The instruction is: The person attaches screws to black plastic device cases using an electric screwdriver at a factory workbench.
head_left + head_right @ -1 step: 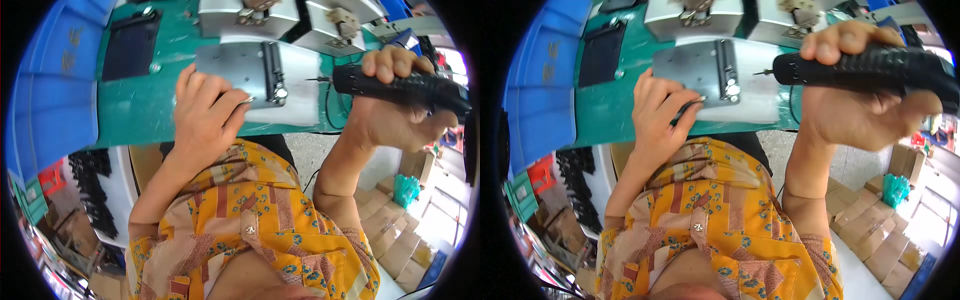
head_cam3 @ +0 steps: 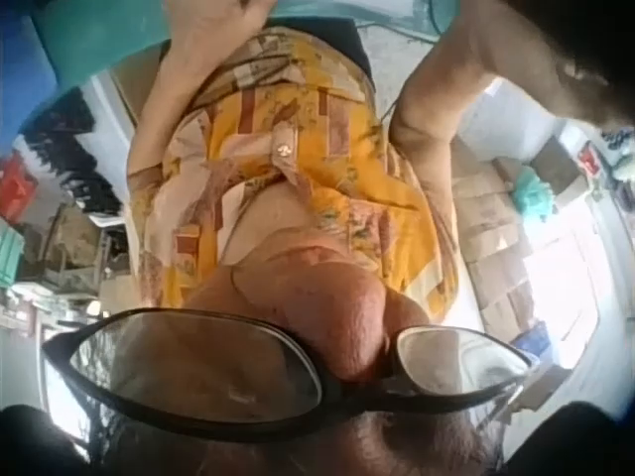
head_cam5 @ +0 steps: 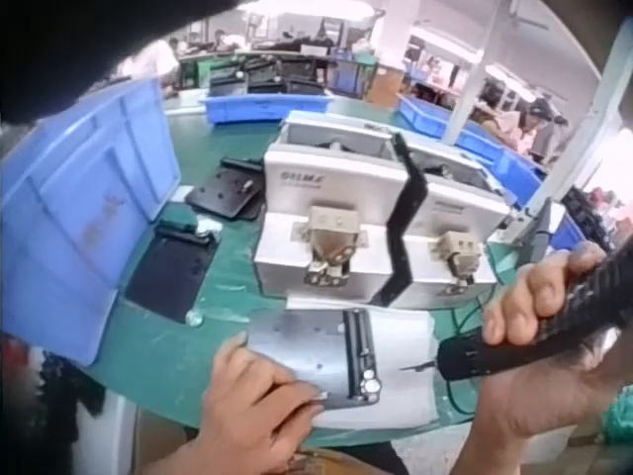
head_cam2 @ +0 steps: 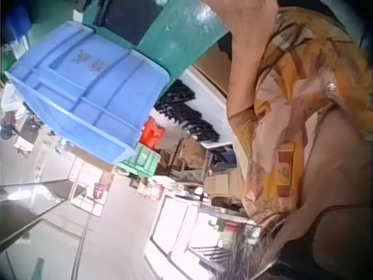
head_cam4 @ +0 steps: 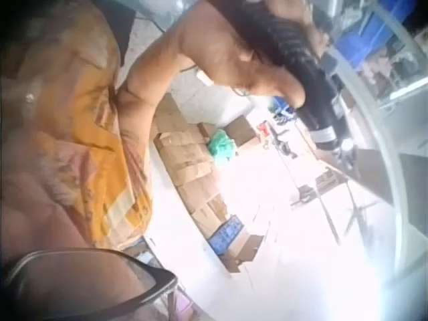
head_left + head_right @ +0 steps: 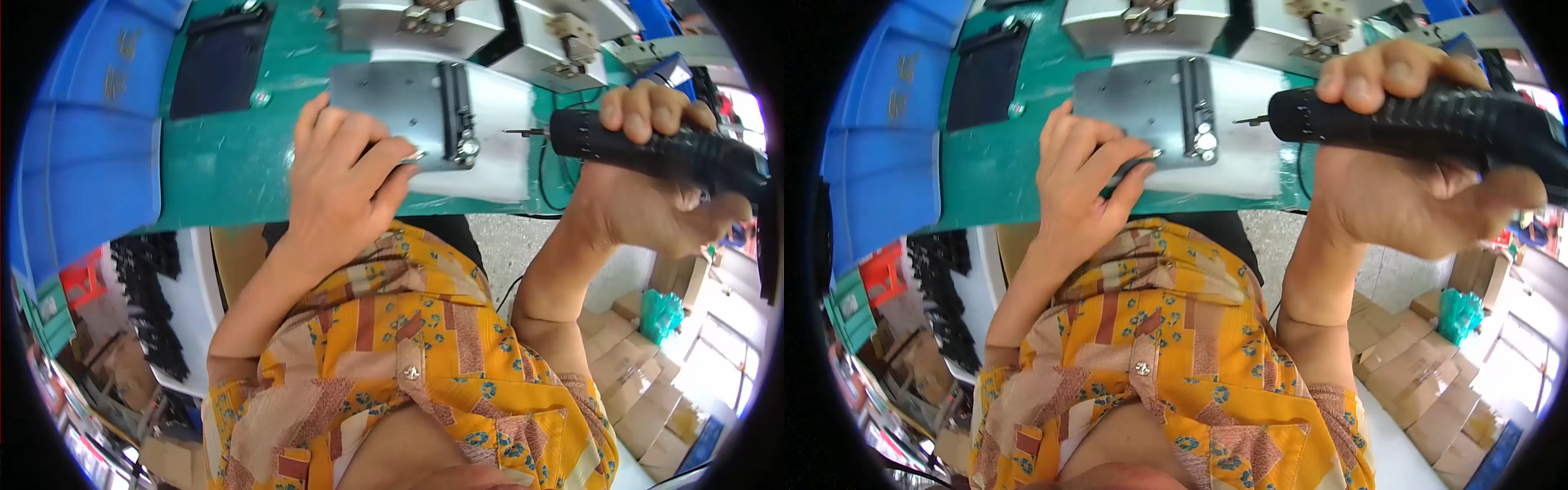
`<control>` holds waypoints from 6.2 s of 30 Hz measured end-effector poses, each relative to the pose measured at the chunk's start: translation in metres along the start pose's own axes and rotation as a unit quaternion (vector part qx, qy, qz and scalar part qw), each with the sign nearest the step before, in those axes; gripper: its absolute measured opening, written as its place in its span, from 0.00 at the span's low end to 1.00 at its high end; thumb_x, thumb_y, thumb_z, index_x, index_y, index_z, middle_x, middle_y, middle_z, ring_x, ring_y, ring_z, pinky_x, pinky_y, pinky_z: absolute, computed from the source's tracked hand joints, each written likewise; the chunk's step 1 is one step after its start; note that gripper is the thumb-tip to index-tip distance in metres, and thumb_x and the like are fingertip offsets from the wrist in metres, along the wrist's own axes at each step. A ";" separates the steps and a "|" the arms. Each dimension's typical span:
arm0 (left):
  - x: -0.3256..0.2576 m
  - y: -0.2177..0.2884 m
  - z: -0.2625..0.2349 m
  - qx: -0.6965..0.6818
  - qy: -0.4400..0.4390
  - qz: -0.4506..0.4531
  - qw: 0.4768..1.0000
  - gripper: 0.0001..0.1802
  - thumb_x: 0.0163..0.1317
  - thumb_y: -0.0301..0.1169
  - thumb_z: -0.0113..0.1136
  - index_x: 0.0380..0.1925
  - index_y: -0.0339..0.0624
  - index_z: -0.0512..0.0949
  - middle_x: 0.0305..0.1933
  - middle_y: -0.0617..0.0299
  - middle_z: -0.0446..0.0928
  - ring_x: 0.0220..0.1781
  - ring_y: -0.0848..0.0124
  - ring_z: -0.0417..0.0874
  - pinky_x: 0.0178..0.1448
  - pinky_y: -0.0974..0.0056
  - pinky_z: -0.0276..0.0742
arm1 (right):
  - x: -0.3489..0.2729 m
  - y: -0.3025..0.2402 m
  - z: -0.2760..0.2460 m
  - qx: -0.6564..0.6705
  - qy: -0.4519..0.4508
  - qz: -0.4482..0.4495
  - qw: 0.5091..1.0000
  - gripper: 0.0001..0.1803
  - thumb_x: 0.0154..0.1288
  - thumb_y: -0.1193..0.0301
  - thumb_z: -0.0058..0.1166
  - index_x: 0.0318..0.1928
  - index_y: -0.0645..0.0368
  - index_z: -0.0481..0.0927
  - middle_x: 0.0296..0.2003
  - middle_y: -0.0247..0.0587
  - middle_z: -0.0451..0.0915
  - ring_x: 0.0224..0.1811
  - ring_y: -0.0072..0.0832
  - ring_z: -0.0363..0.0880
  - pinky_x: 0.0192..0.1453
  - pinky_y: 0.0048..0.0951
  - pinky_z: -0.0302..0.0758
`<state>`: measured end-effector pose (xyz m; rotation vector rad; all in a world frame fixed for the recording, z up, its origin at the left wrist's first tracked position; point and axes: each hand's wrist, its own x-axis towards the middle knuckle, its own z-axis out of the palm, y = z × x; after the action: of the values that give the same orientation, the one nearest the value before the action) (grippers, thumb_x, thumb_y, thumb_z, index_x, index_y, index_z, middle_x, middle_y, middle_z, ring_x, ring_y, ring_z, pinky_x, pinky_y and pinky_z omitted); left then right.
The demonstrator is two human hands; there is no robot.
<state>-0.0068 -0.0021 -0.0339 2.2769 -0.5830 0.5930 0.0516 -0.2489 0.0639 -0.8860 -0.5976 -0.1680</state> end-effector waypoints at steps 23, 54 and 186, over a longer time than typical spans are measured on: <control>-0.044 -0.012 -0.007 0.046 0.095 0.018 0.994 0.12 0.43 0.25 0.72 0.32 0.46 0.85 0.35 0.67 0.78 0.40 0.63 0.78 0.68 0.42 0.67 | -0.013 0.054 0.045 -0.081 -0.199 0.079 0.973 0.50 0.47 0.21 0.55 0.54 0.52 0.81 0.40 0.39 0.77 0.39 0.32 0.76 0.45 0.36 0.72; -0.043 -0.010 -0.007 0.048 0.091 0.012 0.995 0.12 0.40 0.24 0.72 0.29 0.44 0.84 0.32 0.67 0.76 0.39 0.65 0.79 0.69 0.42 0.66 | -0.029 0.072 0.053 -0.067 -0.119 0.078 0.988 0.51 0.51 0.21 0.51 0.56 0.54 0.79 0.40 0.41 0.75 0.39 0.34 0.72 0.45 0.40 0.70; 0.009 0.048 -0.154 0.351 0.206 -0.027 0.913 0.54 0.27 0.39 0.81 0.62 0.36 0.74 0.57 0.46 0.79 0.58 0.48 0.79 0.63 0.51 0.73 | -0.057 0.059 0.010 -0.182 0.176 -0.121 0.960 0.29 0.62 0.54 0.67 0.48 0.65 0.71 0.32 0.42 0.73 0.30 0.29 0.73 0.34 0.27 0.75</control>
<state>-0.0644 0.0754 0.0954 2.6724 -0.0874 1.3863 0.0225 -0.2098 -0.0025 -1.1044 -0.3417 -0.6602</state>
